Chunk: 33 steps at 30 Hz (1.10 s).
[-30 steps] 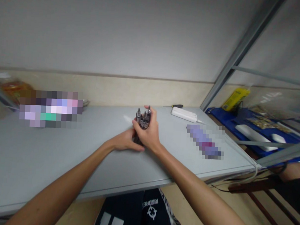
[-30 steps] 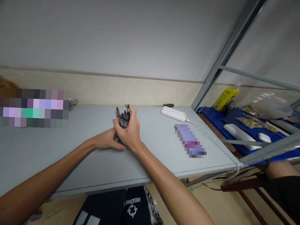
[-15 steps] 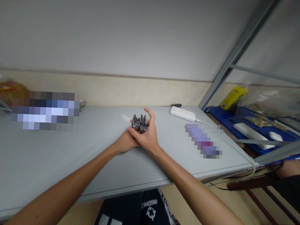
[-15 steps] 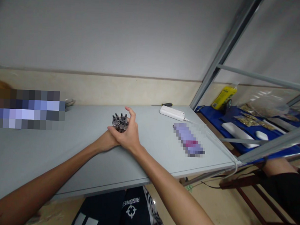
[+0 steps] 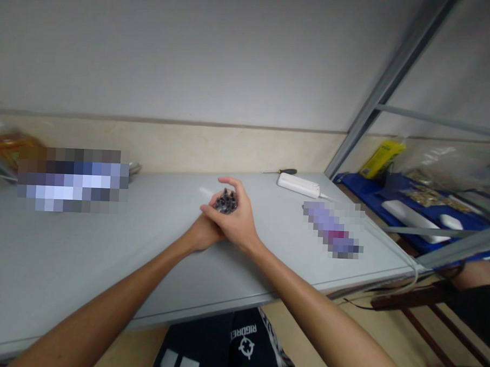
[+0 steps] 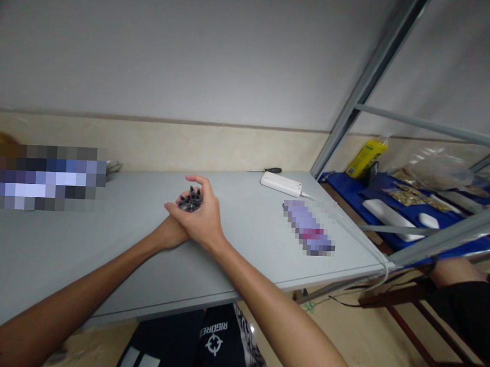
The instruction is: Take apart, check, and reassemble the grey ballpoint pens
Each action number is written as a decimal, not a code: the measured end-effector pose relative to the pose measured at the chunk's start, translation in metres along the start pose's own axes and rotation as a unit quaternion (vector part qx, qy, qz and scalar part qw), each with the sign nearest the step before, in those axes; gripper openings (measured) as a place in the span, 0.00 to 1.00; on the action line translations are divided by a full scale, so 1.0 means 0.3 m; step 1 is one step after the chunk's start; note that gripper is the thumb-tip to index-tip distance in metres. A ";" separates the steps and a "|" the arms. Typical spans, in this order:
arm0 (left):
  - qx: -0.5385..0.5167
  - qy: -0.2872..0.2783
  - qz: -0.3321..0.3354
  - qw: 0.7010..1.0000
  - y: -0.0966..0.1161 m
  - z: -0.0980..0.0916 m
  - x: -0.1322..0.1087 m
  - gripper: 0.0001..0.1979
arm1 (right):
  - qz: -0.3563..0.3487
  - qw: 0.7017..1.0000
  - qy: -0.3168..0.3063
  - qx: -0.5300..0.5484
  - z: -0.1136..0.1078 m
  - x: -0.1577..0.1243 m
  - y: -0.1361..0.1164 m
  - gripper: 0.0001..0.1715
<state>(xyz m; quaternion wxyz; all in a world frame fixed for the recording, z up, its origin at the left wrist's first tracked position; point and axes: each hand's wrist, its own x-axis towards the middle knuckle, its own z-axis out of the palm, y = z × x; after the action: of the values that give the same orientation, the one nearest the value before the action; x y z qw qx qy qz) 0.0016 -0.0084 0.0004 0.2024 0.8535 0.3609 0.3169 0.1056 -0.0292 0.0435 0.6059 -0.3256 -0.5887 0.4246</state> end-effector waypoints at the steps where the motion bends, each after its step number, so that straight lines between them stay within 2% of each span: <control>1: -0.009 0.008 0.003 1.000 0.002 -0.002 0.001 0.27 | 0.001 1.000 0.004 -0.008 0.002 0.002 -0.005 0.23; 4: -0.047 0.046 0.000 0.998 0.013 -0.006 0.003 0.29 | 0.006 1.000 0.007 -0.006 0.005 0.008 -0.007 0.16; 7: -0.081 0.065 -0.011 0.995 0.028 -0.007 0.004 0.29 | 0.006 1.000 0.007 0.017 0.003 0.010 0.001 0.19; 13: -0.116 0.063 -0.044 0.990 0.047 -0.013 0.006 0.25 | 0.033 0.998 0.016 0.056 0.003 0.013 0.010 0.25; 16: -0.110 0.062 -0.038 0.991 0.049 -0.014 0.009 0.21 | 0.031 0.997 0.014 0.063 0.009 0.013 0.002 0.30; 19: -0.104 0.067 -0.031 0.992 0.052 -0.013 0.009 0.22 | 0.017 0.997 0.014 0.076 0.011 0.013 -0.001 0.34; 22: -0.124 0.060 -0.044 0.989 0.054 -0.009 0.007 0.25 | 0.015 0.994 0.022 0.105 0.007 0.014 0.007 0.36; 26: -0.182 0.030 -0.080 0.980 0.043 -0.002 0.004 0.22 | 0.018 0.992 0.029 0.120 -0.005 0.023 0.018 0.37; 33: -0.223 0.042 -0.084 0.970 0.038 0.000 0.006 0.21 | 0.044 0.993 0.023 0.108 -0.010 0.034 0.000 0.37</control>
<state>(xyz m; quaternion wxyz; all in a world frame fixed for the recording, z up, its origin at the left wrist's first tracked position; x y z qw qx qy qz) 0.0080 -0.0145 0.0076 0.3981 0.7392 0.3600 0.4069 0.1081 -0.0198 0.0476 0.6319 -0.2937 -0.5106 0.5037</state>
